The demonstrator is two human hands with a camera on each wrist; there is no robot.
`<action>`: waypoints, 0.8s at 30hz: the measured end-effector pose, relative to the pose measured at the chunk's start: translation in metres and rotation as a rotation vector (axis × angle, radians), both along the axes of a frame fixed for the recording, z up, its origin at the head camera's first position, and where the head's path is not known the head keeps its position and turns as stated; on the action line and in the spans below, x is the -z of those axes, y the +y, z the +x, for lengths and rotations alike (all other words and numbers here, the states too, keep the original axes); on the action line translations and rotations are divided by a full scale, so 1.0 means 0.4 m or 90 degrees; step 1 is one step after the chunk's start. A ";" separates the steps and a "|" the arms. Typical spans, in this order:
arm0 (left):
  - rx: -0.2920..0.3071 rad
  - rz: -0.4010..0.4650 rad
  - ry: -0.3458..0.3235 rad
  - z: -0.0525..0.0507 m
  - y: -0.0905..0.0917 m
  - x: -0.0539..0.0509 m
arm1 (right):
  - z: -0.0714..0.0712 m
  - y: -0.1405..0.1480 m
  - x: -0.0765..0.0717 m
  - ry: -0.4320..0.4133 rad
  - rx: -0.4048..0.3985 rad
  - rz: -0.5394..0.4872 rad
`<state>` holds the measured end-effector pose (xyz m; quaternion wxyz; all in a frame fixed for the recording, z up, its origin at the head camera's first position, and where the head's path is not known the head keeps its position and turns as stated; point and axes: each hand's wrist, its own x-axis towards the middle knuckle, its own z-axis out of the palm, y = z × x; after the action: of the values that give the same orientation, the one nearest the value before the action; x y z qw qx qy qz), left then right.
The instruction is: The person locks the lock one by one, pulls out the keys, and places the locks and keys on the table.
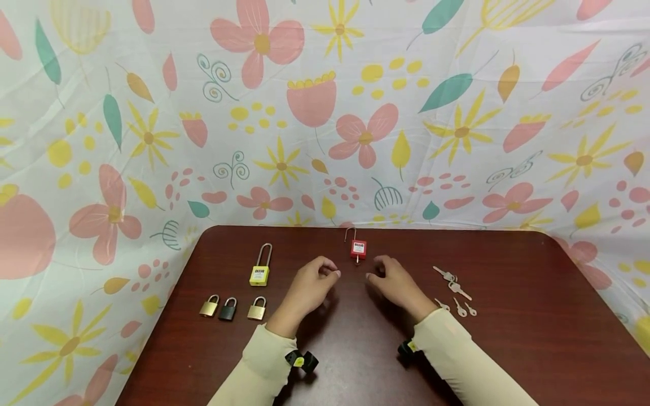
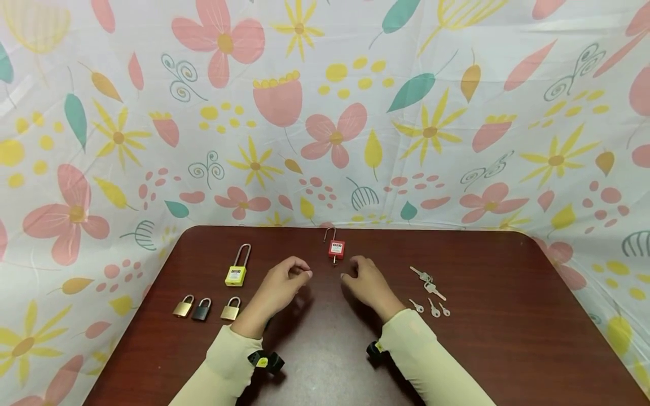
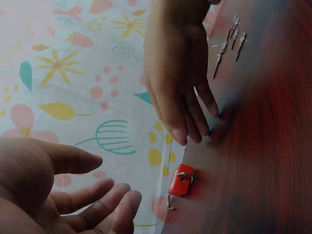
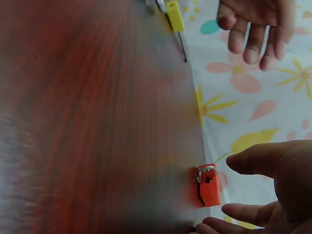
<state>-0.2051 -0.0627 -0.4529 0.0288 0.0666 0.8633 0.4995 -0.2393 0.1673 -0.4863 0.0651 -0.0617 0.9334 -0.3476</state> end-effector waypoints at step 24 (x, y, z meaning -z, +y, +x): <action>-0.009 0.064 -0.037 -0.036 0.022 0.021 | -0.126 -0.113 0.006 0.017 0.030 0.186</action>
<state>-0.2193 -0.0539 -0.4612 0.0468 0.0472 0.8362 0.5444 -0.2897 0.1222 -0.4885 0.0527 -0.0343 0.9760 -0.2083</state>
